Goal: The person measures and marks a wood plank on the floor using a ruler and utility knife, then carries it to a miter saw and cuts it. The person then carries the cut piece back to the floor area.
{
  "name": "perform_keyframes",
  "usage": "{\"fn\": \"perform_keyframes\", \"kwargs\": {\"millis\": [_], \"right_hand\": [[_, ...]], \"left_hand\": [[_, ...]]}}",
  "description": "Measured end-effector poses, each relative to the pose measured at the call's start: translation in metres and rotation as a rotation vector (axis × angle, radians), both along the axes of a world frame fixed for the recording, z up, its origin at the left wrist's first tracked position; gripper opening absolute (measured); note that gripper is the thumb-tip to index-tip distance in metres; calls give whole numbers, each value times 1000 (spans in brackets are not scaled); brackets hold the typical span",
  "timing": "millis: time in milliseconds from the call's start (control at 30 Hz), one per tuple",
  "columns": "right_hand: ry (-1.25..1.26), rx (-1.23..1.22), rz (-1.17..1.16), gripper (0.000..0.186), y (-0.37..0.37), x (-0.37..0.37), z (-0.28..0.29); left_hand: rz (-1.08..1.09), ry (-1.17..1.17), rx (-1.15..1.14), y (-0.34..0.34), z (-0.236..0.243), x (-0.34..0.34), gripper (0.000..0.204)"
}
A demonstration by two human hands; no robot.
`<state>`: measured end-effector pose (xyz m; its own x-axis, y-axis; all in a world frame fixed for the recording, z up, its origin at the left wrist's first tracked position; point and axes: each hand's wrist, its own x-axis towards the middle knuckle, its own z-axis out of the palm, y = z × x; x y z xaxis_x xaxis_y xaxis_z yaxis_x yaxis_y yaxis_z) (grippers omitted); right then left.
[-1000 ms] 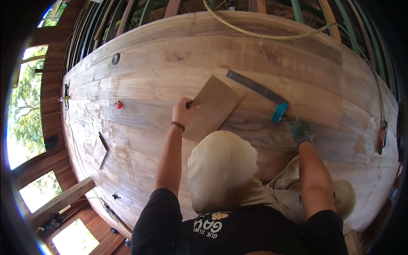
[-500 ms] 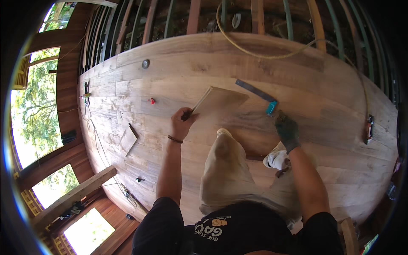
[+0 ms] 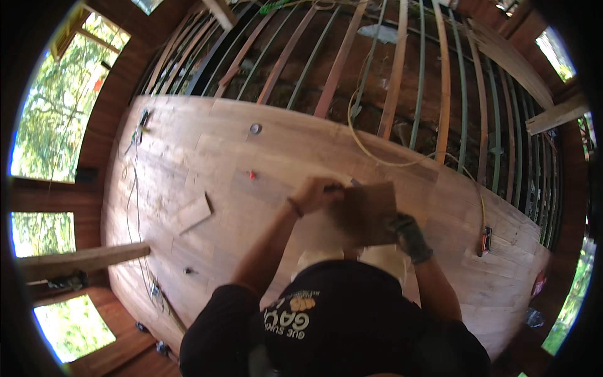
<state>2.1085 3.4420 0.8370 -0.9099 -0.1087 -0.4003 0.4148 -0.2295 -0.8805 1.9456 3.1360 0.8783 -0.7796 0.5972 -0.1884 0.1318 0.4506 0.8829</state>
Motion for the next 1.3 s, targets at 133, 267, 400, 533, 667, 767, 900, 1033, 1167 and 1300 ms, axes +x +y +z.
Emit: {"fn": "perform_keyframes", "kwargs": {"millis": [133, 267, 400, 533, 667, 767, 900, 1033, 1167, 1300], "right_hand": [[-109, -68, -200, 13, -32, -21, 33], [24, 15, -342, 15, -23, -43, 18], [117, 150, -418, 17, -1, -82, -21], [-198, -453, -567, 20, 11, -153, -19], [161, 100, -274, 23, 16, -231, 1], [112, 29, -307, 25, 11, -279, 13], [-144, -587, -360, 27, 1, -357, 24], [162, -74, -49, 29, -7, -446, -14], [575, 639, 273, 36, 29, -528, -99], [-8, 821, -36, 32, 116, -523, -159]], "left_hand": [[443, 581, 53, -56, 22, -45, 30], [685, 133, 177, -108, -4, -82, 33], [587, -761, 471, -95, -26, -100, 47], [490, -774, 571, -59, -19, -144, 46], [464, -702, 712, -39, -7, -209, 48], [532, -995, 1205, -25, -12, -242, 52], [592, -1082, 1328, 5, -52, -261, 48], [662, -1121, 1155, 27, -110, -336, 39], [758, -1027, 1028, 29, -120, -466, 31], [637, -392, 607, 31, -83, -585, 28]]}}
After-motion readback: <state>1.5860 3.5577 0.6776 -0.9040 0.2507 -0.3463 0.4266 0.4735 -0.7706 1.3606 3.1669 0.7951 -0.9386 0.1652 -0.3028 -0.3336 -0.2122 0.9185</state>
